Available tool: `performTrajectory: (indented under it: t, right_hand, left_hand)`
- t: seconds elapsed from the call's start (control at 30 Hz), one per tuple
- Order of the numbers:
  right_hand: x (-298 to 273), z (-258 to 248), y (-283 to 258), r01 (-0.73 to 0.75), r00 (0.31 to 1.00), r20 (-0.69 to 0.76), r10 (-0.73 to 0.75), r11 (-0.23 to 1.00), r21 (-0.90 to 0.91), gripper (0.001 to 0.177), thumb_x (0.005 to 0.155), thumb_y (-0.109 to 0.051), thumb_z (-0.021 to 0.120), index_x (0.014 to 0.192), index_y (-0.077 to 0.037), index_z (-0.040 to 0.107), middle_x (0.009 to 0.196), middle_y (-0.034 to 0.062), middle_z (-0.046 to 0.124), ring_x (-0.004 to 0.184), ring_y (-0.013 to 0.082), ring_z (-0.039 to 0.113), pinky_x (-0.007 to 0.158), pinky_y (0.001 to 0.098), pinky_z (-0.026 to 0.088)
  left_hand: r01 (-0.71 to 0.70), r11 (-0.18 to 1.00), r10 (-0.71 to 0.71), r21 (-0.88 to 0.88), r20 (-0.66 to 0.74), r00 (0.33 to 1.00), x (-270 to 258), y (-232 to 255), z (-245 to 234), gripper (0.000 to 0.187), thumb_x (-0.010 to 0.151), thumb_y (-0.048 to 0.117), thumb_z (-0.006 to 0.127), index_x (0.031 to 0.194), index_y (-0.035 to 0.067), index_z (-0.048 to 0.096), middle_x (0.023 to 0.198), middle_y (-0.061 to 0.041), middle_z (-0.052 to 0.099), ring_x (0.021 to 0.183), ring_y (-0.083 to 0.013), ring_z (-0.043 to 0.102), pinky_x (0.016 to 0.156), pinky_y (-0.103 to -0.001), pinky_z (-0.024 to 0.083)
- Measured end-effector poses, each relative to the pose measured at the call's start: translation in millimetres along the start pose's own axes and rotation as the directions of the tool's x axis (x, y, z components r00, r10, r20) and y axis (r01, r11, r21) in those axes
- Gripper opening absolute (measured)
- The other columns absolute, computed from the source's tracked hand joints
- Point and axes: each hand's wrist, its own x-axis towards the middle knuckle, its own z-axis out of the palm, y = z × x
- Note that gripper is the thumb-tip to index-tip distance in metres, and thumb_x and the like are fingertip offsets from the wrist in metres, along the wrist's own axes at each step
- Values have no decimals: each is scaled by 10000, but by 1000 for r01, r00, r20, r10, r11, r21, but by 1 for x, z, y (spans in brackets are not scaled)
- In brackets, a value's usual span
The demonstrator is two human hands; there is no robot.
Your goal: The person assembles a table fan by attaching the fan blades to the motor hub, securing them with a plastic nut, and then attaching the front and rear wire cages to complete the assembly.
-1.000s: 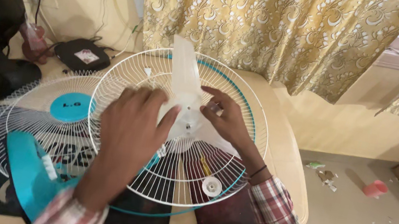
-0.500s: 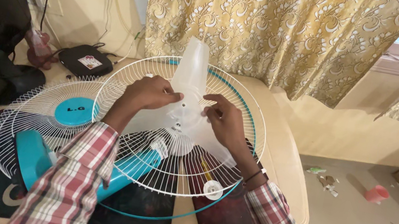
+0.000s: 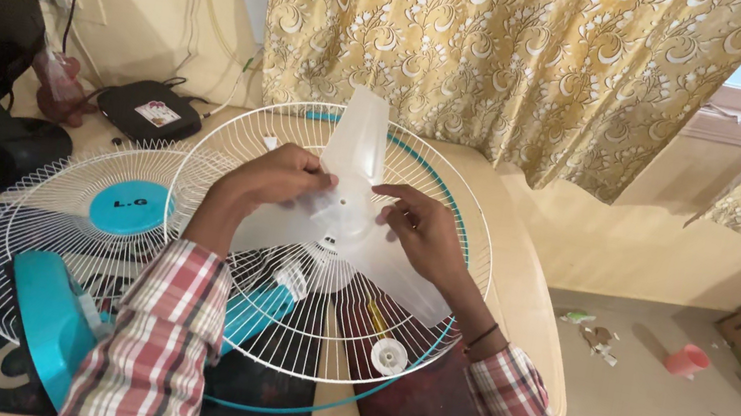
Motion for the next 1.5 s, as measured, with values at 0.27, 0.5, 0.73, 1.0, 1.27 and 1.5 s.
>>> performTrajectory:
  t: [0.27, 0.5, 0.73, 1.0, 1.27, 1.5]
  right_hand:
    - [26, -27, 5, -97, 956, 288, 51, 984, 147, 292, 986, -61, 602, 1266, -33, 678, 826, 55, 738, 657, 93, 654, 593, 254, 512]
    - [34, -26, 18, -88, 955, 297, 30, 979, 186, 297, 958, -28, 588, 1231, -21, 706, 828, 44, 731, 636, 83, 642, 566, 249, 485]
    - [35, -29, 34, -108, 972, 231, 32, 940, 324, 274, 990, -64, 591, 1237, -24, 703, 854, 25, 717, 658, 62, 608, 585, 224, 462]
    - [28, -23, 57, -174, 975, 204, 84, 863, 474, 263, 1002, -62, 598, 1243, 17, 669, 892, 18, 682, 714, 60, 575, 638, 218, 476]
    - [24, -24, 47, -227, 974, 142, 177, 798, 558, 296, 1024, -48, 546, 1294, 21, 649, 837, 5, 629, 695, 65, 545, 632, 228, 475]
    - [33, -11, 23, -232, 963, 248, 109, 804, 547, 343, 1037, -50, 529, 1351, 27, 643, 839, -12, 609, 709, 58, 524, 642, 223, 444]
  left_hand:
    - [-18, 999, 14, -34, -122, 992, -8, -11, 11, 392, 934, 420, 684, 997, 47, 788, 817, -89, 766, 704, -180, 685, 694, -346, 540]
    - [56, 907, 156, 417, -456, 876, -39, 14, 13, 458, 901, 541, 689, 1083, 129, 769, 1008, -115, 773, 958, -330, 724, 811, -466, 545]
    - [12, 793, 449, 609, -598, 664, -66, 36, 13, 299, 982, 381, 668, 1083, 119, 770, 1019, -85, 780, 917, -289, 739, 856, -476, 494]
    - [-45, 736, 665, 676, -709, 236, -67, 22, 29, 205, 1066, 280, 655, 1145, 99, 711, 1240, -89, 695, 1344, -308, 557, 1136, -525, 335]
    - [-87, 718, 695, 690, -709, 120, -83, 14, 45, 253, 1074, 106, 581, 1326, 84, 606, 1562, -160, 462, 1551, -380, 339, 1222, -632, 249]
    - [-150, 737, 671, 659, -740, 49, -98, 3, 52, 423, 1027, 23, 601, 1430, 61, 481, 1660, -252, 276, 1583, -490, 230, 1231, -619, 257]
